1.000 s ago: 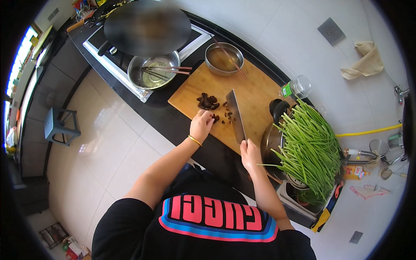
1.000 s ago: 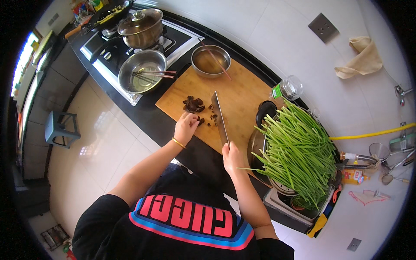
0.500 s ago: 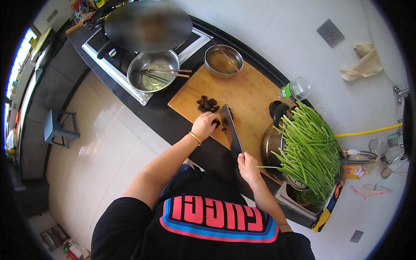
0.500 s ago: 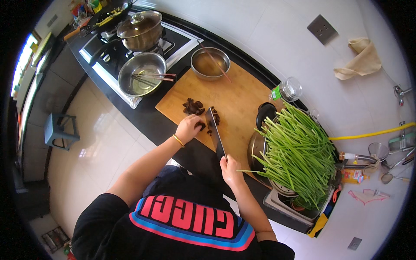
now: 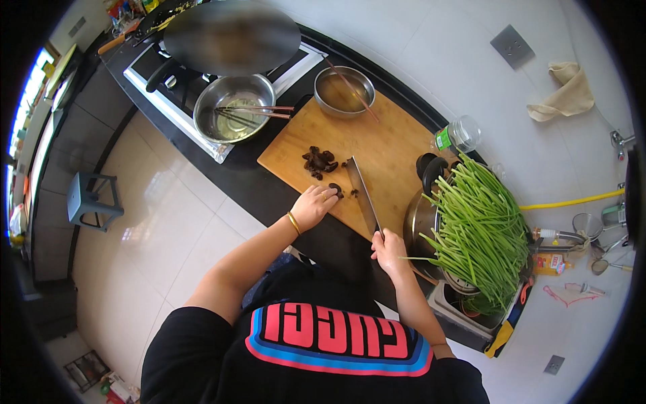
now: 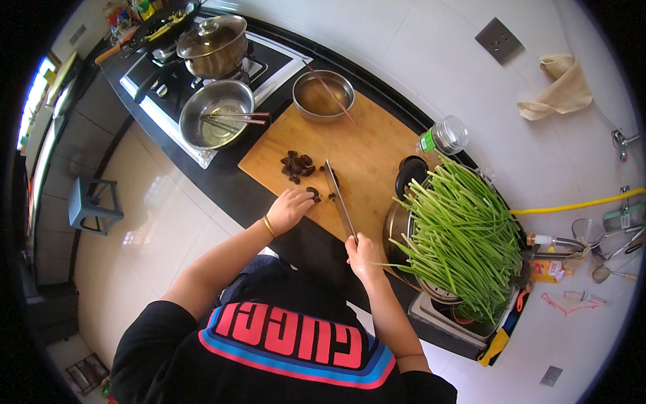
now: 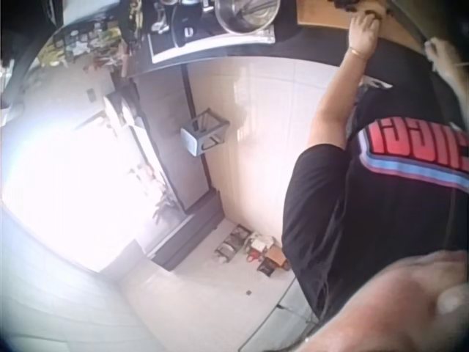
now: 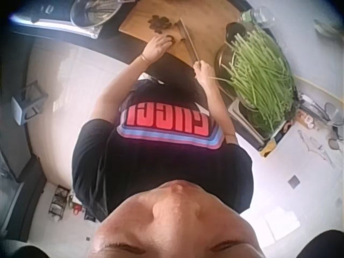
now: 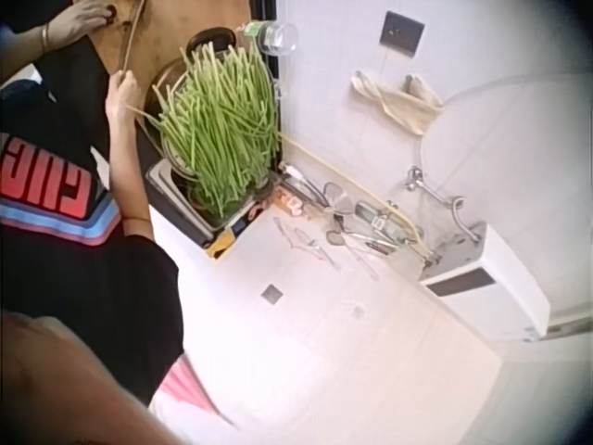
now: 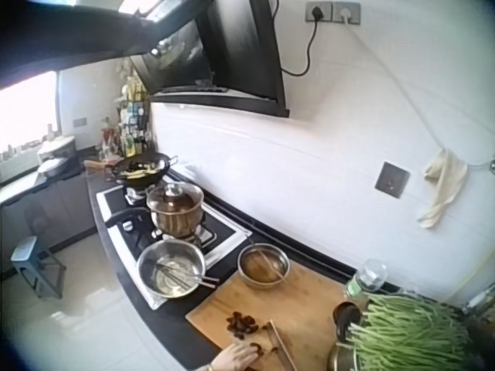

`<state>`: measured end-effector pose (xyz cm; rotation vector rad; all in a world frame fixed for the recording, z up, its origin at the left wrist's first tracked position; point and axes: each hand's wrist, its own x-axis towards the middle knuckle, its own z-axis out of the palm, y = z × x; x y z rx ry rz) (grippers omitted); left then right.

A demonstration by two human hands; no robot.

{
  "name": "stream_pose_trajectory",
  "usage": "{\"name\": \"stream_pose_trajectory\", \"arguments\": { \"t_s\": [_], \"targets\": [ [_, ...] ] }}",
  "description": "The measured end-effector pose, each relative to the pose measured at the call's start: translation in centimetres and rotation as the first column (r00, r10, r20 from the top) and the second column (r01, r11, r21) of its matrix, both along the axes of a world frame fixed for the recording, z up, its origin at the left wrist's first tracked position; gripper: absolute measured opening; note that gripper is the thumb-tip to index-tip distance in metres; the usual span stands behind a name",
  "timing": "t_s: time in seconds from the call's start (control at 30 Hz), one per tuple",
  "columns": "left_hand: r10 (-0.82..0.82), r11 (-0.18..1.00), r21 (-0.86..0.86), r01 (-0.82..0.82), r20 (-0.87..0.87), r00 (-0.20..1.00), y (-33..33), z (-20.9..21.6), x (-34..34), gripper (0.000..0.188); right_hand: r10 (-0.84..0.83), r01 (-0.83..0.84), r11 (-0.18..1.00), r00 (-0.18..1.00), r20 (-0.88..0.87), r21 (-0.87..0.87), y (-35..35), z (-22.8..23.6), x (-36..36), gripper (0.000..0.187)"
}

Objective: The person chops dark mushrooms on a wooden cutting board using a large knife. They repeatedly slice the mushrooms into smaller pieces and gather them into a pile on the board. A bundle of green vegetables and bowls are visible nearby on the counter.

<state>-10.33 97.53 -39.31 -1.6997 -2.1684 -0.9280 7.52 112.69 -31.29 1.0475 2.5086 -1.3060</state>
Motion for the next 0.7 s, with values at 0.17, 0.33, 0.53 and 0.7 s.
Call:
{"name": "stream_pose_trajectory", "arguments": {
  "t_s": [0.17,0.33,0.53,0.7],
  "targets": [
    [0.032,0.999,0.032,-0.033,0.043,0.999,0.5,-0.4,0.4,0.022,0.141,-0.107,0.943,0.986,-0.087,0.314,-0.2,1.2,0.7,0.027],
    [0.086,0.996,-0.002,-0.086,0.058,0.995,1.0,-0.8,1.3,0.024,0.2,-0.168,0.941,0.976,-0.083,0.294,-0.1,1.6,1.3,0.023],
    [0.088,0.993,0.077,-0.086,-0.02,0.996,1.1,-0.4,1.3,0.026,0.227,-0.2,0.938,0.972,-0.065,0.283,-0.7,2.0,1.0,0.021],
    [0.071,0.993,0.089,-0.073,0.021,0.997,1.0,-1.0,1.5,0.029,0.216,-0.214,0.918,0.976,0.031,0.334,-1.0,0.7,0.5,0.022]
  ]
}}
